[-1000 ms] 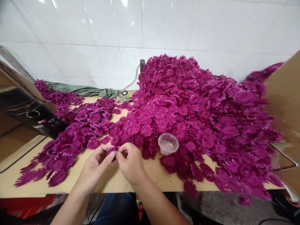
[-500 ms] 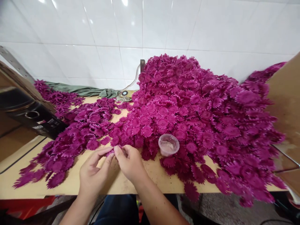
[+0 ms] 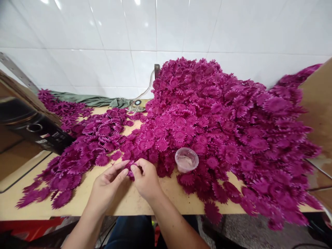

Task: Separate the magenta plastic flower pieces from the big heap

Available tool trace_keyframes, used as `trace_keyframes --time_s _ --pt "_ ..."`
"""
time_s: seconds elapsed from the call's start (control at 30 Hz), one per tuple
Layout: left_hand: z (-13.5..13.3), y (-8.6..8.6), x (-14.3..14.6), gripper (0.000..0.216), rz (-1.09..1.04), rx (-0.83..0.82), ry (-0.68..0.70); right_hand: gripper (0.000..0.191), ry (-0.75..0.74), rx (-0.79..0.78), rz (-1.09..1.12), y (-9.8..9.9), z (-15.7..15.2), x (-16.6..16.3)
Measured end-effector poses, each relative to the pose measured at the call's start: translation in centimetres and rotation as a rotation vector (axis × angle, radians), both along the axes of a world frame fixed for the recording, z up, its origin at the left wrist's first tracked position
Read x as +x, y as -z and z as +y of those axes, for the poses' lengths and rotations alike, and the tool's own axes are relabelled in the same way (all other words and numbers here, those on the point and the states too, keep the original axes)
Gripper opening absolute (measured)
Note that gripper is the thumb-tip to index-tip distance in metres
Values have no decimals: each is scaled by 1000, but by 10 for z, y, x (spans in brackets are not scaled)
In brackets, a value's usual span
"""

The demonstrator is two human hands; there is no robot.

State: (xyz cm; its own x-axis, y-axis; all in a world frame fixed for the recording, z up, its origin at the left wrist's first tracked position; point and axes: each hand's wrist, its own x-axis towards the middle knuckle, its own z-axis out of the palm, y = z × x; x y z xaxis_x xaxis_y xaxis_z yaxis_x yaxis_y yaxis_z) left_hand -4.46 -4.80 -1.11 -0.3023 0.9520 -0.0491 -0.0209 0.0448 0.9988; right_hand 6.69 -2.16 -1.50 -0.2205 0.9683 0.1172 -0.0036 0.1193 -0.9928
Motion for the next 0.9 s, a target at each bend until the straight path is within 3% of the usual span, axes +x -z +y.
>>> trace_keyframes --time_s 0.33,0.63,0.9 --pt "7 1 11 29 -325 -14 -81 29 24 -89 77 5 -1 -3" --pt "1 -1 18 37 -36 109 102 41 111 -295 286 0 4 0" --pt "7 3 7 28 -150 58 -75 28 87 -234 355 -7 -7 -8"
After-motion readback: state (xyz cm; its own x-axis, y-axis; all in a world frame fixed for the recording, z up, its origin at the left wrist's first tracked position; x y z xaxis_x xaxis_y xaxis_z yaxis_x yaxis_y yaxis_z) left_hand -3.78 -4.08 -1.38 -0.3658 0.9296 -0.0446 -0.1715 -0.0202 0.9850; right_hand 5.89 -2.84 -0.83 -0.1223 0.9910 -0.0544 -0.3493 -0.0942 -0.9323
